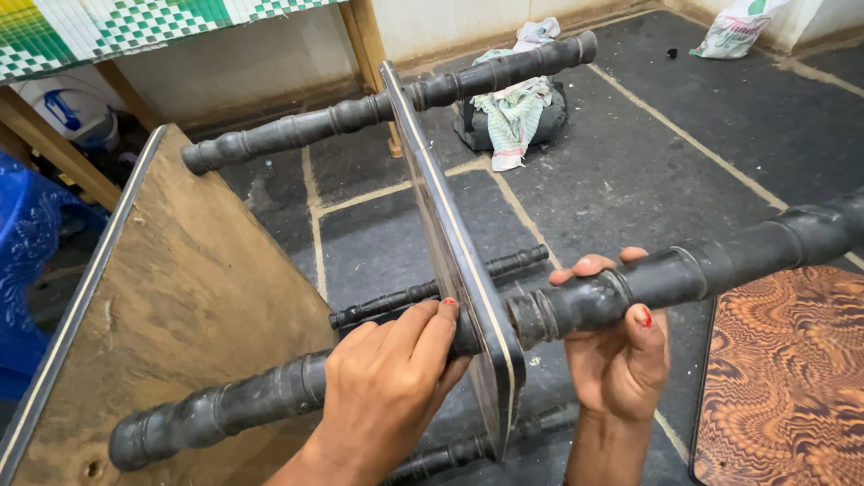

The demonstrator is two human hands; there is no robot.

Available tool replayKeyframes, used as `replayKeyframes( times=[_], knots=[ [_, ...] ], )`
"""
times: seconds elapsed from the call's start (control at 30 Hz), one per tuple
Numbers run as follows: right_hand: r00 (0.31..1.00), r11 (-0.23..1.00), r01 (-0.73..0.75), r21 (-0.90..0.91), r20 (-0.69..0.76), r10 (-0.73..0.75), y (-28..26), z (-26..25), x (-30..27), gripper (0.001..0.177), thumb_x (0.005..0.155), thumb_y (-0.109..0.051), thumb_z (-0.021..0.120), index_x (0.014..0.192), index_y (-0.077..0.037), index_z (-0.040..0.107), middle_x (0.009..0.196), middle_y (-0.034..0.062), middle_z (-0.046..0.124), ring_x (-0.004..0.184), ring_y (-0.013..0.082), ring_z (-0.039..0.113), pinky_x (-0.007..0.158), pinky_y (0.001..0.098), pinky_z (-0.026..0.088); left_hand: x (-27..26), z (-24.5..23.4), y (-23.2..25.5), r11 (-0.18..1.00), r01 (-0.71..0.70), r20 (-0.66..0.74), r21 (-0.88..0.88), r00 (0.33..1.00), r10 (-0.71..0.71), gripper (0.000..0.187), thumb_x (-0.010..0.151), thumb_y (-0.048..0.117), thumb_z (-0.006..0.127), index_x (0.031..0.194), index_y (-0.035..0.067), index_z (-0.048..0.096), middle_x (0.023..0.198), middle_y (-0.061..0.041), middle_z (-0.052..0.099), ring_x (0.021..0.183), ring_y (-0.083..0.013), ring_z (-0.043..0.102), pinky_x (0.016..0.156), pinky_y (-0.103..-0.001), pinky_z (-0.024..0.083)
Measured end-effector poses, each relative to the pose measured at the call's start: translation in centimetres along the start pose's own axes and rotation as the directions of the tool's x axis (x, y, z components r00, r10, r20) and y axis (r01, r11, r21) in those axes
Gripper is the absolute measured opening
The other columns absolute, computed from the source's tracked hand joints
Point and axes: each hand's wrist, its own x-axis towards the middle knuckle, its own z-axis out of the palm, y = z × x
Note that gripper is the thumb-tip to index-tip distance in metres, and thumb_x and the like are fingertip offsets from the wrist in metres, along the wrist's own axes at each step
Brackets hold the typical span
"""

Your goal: The person assembles a small wooden table by inserting black cylindrical legs into the tabletop. They align and push each leg into place, adjusting the table's orientation as needed.

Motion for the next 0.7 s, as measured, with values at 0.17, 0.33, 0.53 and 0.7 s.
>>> replayKeyframes(
  times=[0.17, 0.33, 0.53, 0.7],
  knots=[
    [0.997, 0.995, -0.020, -0.094, -0.074, 0.013, -0.5, -0.1, -0.1, 0.059, 0.104, -0.026, 0.072, 0.150, -0.005, 0.044, 0.133, 0.0267, 0.062, 0.124, 0.0436, 0.063, 0.102, 0.0592, 0.054, 0.1, -0.1, 0.0, 1.000, -0.011, -0.016, -0.023, 1.000, 0.011, 0.051, 0.069, 0.023, 0.086, 0.113, 0.006, 0.069, 0.105, -0.005, 0.071, 0.071, -0.0210, 0.065, 0.063, -0.036, 0.048],
    [0.995, 0.996, -0.040, -0.080, -0.096, 0.032, -0.1, -0.9, -0.2, 0.049, 0.107, -0.026, 0.072, 0.141, -0.001, 0.046, 0.132, 0.0268, 0.062, 0.127, 0.0452, 0.063, 0.112, 0.0589, 0.049, -0.7, -0.6, -0.4, 0.992, -0.037, -0.025, -0.120, 0.999, 0.034, 0.057, 0.066, 0.020, 0.083, 0.118, 0.002, 0.067, 0.106, -0.006, 0.069, 0.076, -0.0212, 0.066, 0.064, -0.035, 0.047],
    [0.996, 0.995, -0.015, -0.094, -0.088, 0.007, 0.0, -1.1, -0.2, 0.044, 0.107, -0.026, 0.076, 0.135, -0.003, 0.052, 0.131, 0.0255, 0.066, 0.118, 0.0428, 0.067, 0.111, 0.0602, 0.052, -0.9, -0.3, -0.4, 0.993, -0.060, -0.042, -0.103, 0.998, 0.056, 0.048, 0.072, 0.018, 0.079, 0.115, -0.001, 0.068, 0.100, -0.006, 0.067, 0.075, -0.0187, 0.065, 0.064, -0.035, 0.045],
    [0.989, 0.988, -0.001, -0.158, -0.149, -0.022, 0.0, -0.7, 0.1, 0.046, 0.101, -0.028, 0.081, 0.132, -0.005, 0.057, 0.126, 0.0219, 0.069, 0.111, 0.0398, 0.070, 0.104, 0.0569, 0.056, -1.1, 0.6, 0.0, 0.991, -0.077, -0.199, 0.112, 0.975, 0.098, 0.014, 0.091, 0.008, 0.072, 0.103, 0.001, 0.070, 0.102, -0.008, 0.071, 0.066, -0.0138, 0.059, 0.058, -0.030, 0.041]
  ],
)
